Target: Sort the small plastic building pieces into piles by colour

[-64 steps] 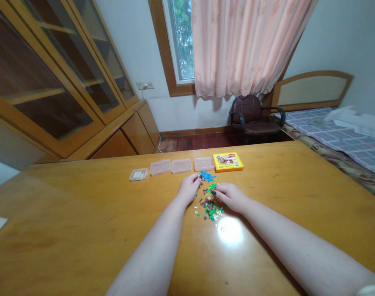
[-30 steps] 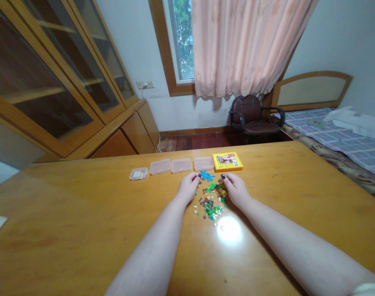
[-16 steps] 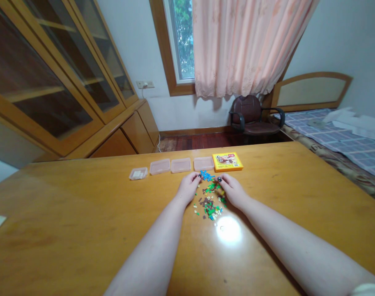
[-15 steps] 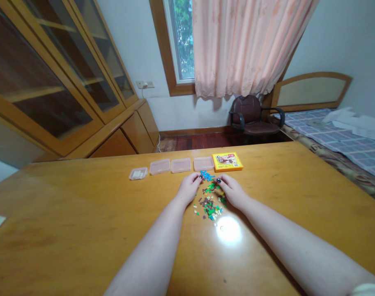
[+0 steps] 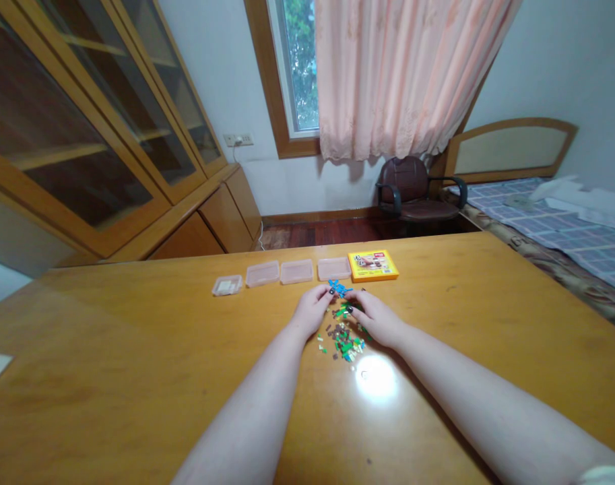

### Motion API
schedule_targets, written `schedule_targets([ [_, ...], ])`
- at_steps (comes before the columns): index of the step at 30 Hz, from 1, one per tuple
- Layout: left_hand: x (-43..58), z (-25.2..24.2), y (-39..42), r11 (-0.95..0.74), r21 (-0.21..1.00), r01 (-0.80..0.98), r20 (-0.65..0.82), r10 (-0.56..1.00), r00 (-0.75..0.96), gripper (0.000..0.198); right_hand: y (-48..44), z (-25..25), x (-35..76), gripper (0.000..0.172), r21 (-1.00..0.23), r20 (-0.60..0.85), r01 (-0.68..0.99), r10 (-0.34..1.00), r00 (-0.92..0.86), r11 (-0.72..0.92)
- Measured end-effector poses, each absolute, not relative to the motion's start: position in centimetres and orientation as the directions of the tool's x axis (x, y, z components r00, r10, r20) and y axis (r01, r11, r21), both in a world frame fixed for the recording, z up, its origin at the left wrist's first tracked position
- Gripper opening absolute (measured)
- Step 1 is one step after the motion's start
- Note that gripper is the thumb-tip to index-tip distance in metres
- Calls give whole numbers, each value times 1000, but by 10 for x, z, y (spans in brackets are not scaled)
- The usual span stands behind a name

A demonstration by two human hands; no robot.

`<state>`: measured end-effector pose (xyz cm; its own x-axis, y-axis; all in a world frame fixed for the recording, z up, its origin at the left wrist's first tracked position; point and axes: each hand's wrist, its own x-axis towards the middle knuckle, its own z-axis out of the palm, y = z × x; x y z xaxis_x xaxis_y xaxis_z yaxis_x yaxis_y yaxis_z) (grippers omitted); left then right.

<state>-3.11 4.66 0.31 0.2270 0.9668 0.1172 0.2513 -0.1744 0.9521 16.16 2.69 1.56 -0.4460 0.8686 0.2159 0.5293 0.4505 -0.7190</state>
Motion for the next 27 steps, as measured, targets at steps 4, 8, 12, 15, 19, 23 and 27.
schedule_targets([
  [4, -31, 3, 47, -174, 948, 267, 119, 970, 211, 31, 27, 17, 161, 28, -692, 238, 568, 883, -404, 446],
  [8, -31, 0, 48, -171, 944, 281, 121, 975, 188, 30, 28, 18, 161, 29, -641, 243, 600, 869, -432, 478],
  [12, -31, 0, 48, -177, 938, 297, 122, 973, 195, 28, 28, 21, 160, 22, -615, 253, 616, 863, -437, 492],
  [15, -31, 1, 47, -174, 936, 307, 117, 974, 193, 28, 28, 23, 161, 21, -607, 268, 631, 872, -409, 482],
  [19, -31, 1, 47, -171, 933, 315, 114, 975, 193, 29, 28, 23, 161, 22, -621, 255, 635, 884, -392, 460],
  [23, -30, 3, 48, -183, 927, 328, 122, 972, 200, 29, 27, 22, 161, 24, -613, 219, 617, 857, -467, 493],
  [27, -29, 6, 47, -206, 925, 320, 142, 967, 211, 28, 27, 20, 161, 37, -559, 192, 623, 816, -546, 548],
])
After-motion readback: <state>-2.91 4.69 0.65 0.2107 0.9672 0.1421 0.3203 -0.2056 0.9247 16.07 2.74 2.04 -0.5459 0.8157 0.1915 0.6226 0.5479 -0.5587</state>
